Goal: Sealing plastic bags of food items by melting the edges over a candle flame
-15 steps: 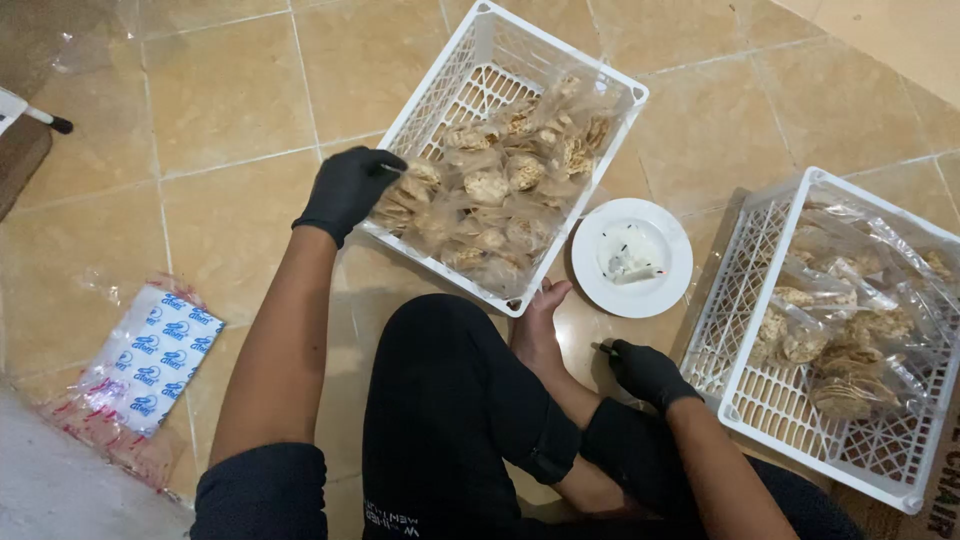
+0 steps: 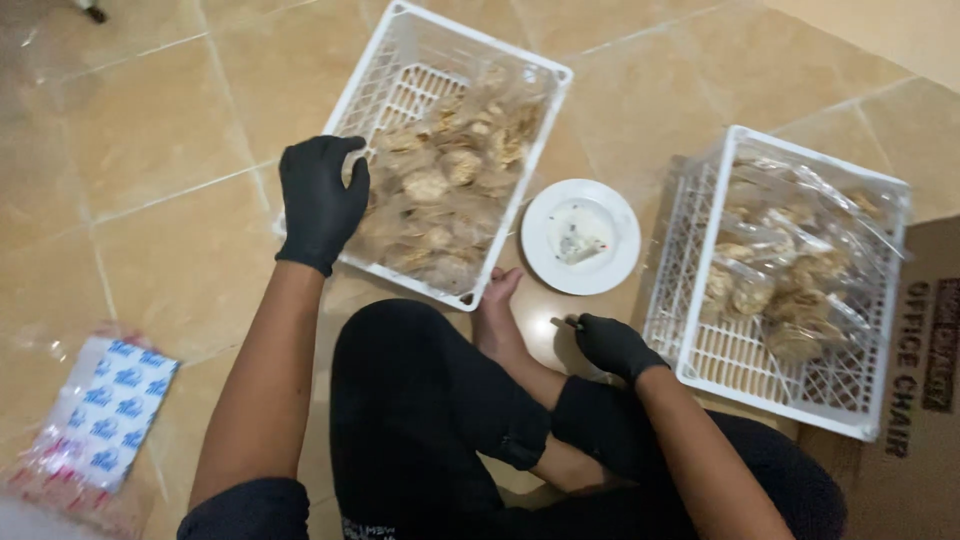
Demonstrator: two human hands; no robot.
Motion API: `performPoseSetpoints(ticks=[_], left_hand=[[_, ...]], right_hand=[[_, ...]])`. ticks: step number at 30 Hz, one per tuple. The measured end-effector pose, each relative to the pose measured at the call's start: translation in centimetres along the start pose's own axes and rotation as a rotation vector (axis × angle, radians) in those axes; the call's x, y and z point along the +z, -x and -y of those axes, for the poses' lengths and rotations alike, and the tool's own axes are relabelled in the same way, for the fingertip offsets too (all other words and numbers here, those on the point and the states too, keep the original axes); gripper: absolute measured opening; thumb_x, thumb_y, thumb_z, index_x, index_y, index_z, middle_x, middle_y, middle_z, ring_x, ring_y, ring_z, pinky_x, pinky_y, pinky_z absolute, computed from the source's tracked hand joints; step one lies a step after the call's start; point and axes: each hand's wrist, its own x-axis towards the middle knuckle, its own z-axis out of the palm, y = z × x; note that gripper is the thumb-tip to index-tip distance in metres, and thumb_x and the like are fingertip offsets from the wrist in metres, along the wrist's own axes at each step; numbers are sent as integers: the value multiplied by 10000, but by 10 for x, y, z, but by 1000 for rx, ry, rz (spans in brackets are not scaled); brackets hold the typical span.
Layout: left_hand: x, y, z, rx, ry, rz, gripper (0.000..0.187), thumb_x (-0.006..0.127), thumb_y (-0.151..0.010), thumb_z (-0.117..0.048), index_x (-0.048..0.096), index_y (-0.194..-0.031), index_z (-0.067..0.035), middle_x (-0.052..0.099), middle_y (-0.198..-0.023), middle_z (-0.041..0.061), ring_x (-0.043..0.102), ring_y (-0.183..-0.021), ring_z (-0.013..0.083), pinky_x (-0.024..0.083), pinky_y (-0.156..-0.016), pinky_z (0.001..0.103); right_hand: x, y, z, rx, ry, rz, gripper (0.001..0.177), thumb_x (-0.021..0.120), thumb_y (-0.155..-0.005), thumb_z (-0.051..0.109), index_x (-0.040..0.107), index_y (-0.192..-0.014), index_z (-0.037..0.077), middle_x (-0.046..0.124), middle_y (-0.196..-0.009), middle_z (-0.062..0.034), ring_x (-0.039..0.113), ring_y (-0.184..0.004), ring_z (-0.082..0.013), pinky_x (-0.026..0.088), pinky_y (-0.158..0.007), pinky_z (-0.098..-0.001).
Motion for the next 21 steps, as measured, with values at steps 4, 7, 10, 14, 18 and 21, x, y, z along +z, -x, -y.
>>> performPoseSetpoints(ticks=[4,7,10,14,18,21], left_hand=[[15,-13,-64,73,201,-18,155,698,-979,-172,741,-1128,-161,709,-961,92,685,-1008,317,465,-969,425],[27,-14,-113,116,329,22,154,732,-947,-160,746,-1097,-126,723,-943,136,691,-997,355,485,-941,449],[49,-9,-160,162,404,48,210,737,-933,-227,753,-1134,-167,742,-997,106,692,-1054,317,482,-993,415],[75,5,-211,126,430,196,231,736,-932,-337,747,-1121,-206,736,-991,63,689,-1071,302,453,-1015,473],[70,8,-250,-13,349,303,284,709,-967,-343,730,-1198,-178,689,-1209,136,553,-1315,412,310,-1128,664],[93,20,-245,144,195,184,299,757,-907,-314,735,-1174,-179,659,-1240,129,528,-1338,405,326,-1118,670]], right_hand=[[-11,13,-13,55,-48,-4,518,496,-1045,338,495,-1435,-3,642,-1246,-366,614,-1182,-533,503,-1019,-616],[-27,31,-11,93,-104,5,551,489,-1055,348,483,-1470,-14,640,-1277,-383,608,-1207,-546,499,-1041,-627],[-56,50,2,249,-175,-43,595,408,-1071,490,513,-1462,53,671,-1302,-292,616,-1248,-472,495,-1052,-562],[-64,47,-6,322,-228,31,913,359,-916,800,531,-1472,97,622,-1410,-238,531,-1365,-438,411,-1150,-536],[-74,54,6,332,-352,27,937,326,-907,827,613,-1384,73,649,-1348,-262,541,-1342,-464,413,-1135,-558],[-80,59,8,319,-321,-15,936,284,-908,855,639,-1343,106,689,-1287,-229,582,-1294,-449,444,-1090,-538]])
